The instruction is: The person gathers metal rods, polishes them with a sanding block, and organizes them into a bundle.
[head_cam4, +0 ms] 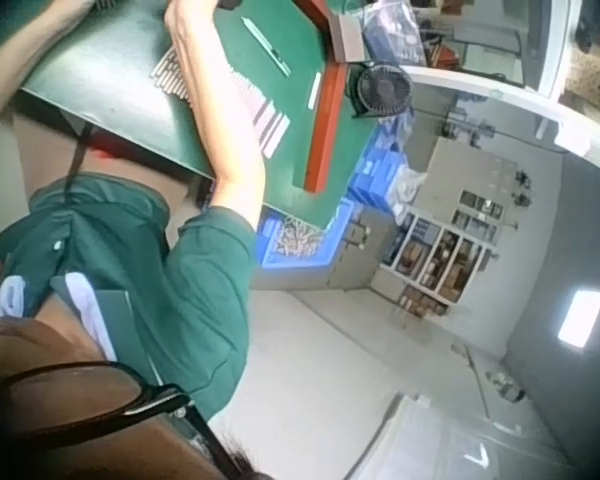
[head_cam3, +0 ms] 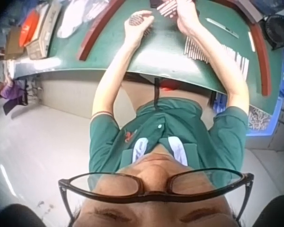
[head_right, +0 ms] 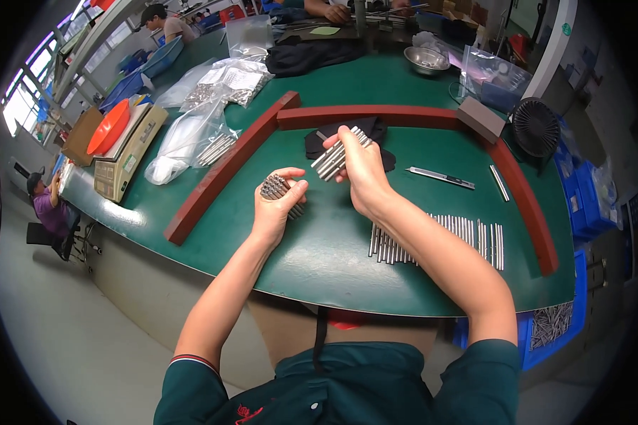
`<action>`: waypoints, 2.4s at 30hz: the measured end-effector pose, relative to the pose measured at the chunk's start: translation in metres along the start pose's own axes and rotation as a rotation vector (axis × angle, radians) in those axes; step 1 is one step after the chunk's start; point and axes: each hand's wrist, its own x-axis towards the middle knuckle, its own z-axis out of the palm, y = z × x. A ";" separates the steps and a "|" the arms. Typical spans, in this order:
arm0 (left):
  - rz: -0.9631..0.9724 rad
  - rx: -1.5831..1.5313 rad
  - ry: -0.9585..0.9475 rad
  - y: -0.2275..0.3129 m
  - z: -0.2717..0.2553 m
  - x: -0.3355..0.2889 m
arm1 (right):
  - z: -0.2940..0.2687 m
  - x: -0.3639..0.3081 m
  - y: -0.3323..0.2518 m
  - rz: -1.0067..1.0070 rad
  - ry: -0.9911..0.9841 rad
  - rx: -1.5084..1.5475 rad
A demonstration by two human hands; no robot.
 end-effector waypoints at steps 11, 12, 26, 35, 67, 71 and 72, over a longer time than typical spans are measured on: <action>0.034 -0.160 -0.094 -0.001 0.000 0.001 | 0.043 0.007 0.024 0.502 0.120 0.805; 0.042 -0.163 -0.089 -0.001 -0.001 0.001 | 0.046 0.003 0.021 0.504 0.118 0.802; -0.067 -0.311 0.021 -0.007 -0.008 0.006 | 0.053 0.006 0.028 -0.334 0.098 0.239; -0.459 -0.823 -0.209 0.002 -0.026 0.012 | 0.031 0.020 0.022 -1.458 -0.287 -0.734; 0.154 0.253 -0.236 -0.010 -0.006 -0.005 | 0.026 0.001 0.012 -0.883 -0.531 -0.783; 0.173 0.191 -0.189 -0.031 -0.013 -0.007 | 0.044 -0.004 0.005 -0.818 -0.672 -0.963; 0.237 0.113 -0.119 -0.044 -0.013 -0.002 | 0.047 -0.004 0.003 -0.860 -0.659 -1.000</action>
